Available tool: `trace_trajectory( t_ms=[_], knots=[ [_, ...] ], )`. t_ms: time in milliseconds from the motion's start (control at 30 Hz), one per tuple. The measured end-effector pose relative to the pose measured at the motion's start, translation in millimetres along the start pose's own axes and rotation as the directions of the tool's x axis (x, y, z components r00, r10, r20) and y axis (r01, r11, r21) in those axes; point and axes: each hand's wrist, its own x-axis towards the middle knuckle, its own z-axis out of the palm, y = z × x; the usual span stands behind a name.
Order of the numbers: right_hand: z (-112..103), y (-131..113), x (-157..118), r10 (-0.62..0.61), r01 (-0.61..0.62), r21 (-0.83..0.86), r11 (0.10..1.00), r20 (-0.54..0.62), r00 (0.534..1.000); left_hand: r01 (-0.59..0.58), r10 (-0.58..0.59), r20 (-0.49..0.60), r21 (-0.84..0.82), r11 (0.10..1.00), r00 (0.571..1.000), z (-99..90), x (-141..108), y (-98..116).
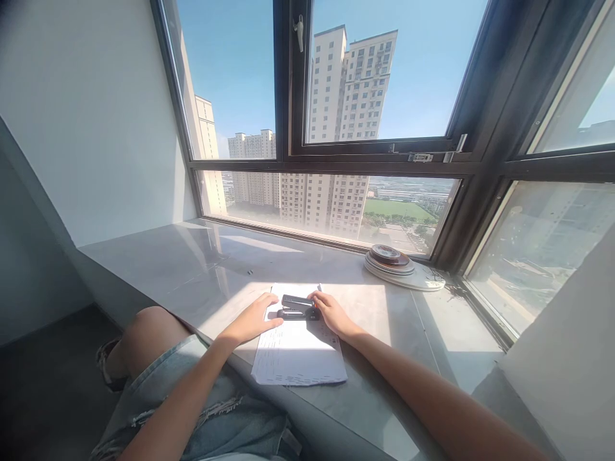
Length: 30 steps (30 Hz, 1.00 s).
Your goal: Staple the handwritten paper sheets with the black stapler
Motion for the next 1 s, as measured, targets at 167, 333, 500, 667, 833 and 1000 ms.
trace_trajectory(
  t_ms=[167,333,500,667,833,1000],
  knots=[
    [1,3,1,-0.005,0.005,-0.001,1.0,-0.006,1.0,-0.01,0.01,-0.007,-0.006,1.0,1.0,-0.7,0,0],
    [1,6,2,-0.011,0.011,-0.014,1.0,0.002,1.0,-0.011,0.011,-0.016,-0.019,1.0,1.0,-1.3,-1,1],
    [2,11,4,-0.046,0.046,-0.033,0.998,0.003,0.999,0.007,-0.007,0.005,-0.024,1.0,1.0,0.3,-1,-2],
    [2,2,2,-0.061,0.063,-0.058,0.996,0.025,0.998,0.057,-0.062,-0.04,-0.102,0.993,0.997,1.6,-1,-5],
    [0,-16,-7,-0.012,0.012,-0.032,0.999,0.008,1.0,0.081,-0.085,-0.025,-0.138,0.987,0.996,1.8,1,-6],
    [2,-21,-13,-0.081,0.099,-0.141,0.985,0.129,0.988,0.073,-0.079,-0.036,-0.148,0.986,0.996,2.8,2,-9]
  ],
)
